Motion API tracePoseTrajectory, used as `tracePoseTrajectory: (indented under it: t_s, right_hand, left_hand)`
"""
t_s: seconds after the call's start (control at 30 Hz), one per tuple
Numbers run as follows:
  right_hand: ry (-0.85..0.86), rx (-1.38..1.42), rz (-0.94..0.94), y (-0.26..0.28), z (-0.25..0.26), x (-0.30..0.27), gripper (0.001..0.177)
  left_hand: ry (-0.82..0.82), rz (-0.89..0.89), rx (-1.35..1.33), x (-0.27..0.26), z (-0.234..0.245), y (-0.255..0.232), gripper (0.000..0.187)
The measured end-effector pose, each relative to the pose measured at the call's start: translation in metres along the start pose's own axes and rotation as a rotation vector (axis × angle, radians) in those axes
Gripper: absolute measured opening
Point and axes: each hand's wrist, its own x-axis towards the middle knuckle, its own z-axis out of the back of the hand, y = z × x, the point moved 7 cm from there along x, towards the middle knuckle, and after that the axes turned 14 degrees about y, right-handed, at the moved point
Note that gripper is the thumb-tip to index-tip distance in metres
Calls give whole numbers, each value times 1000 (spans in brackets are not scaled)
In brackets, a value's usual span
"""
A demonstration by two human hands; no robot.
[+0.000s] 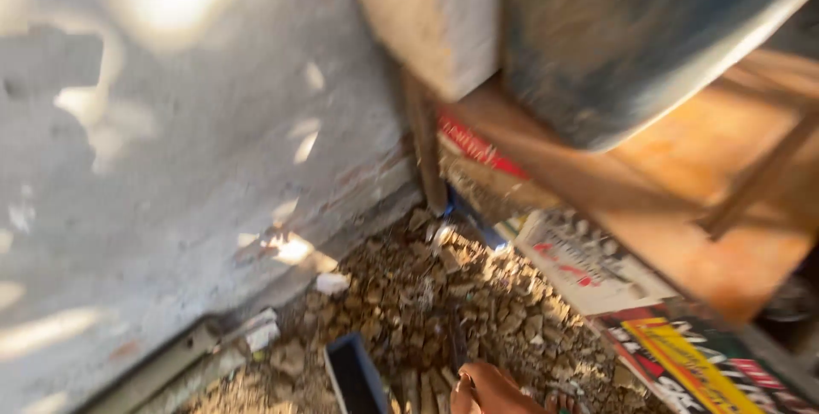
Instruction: Organizing glass bottles into a wooden crate.
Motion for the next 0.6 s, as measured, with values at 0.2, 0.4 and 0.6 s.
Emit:
tracePoseTrajectory:
  t_s: [0.2,0.4,0.6]
  right_hand:
    - [-240,239,58,33,104,-84,23]
    - [-714,269,285,118,232,-241,32]
    - [-1124,181,369,172,316,-374,34]
  left_hand:
    - [274,56,-236,-48,-131,1,68]
    - [422,-229,-80,-261,-273,-125,60]
    - [763,-675,-9,-382,-373,-197,58]
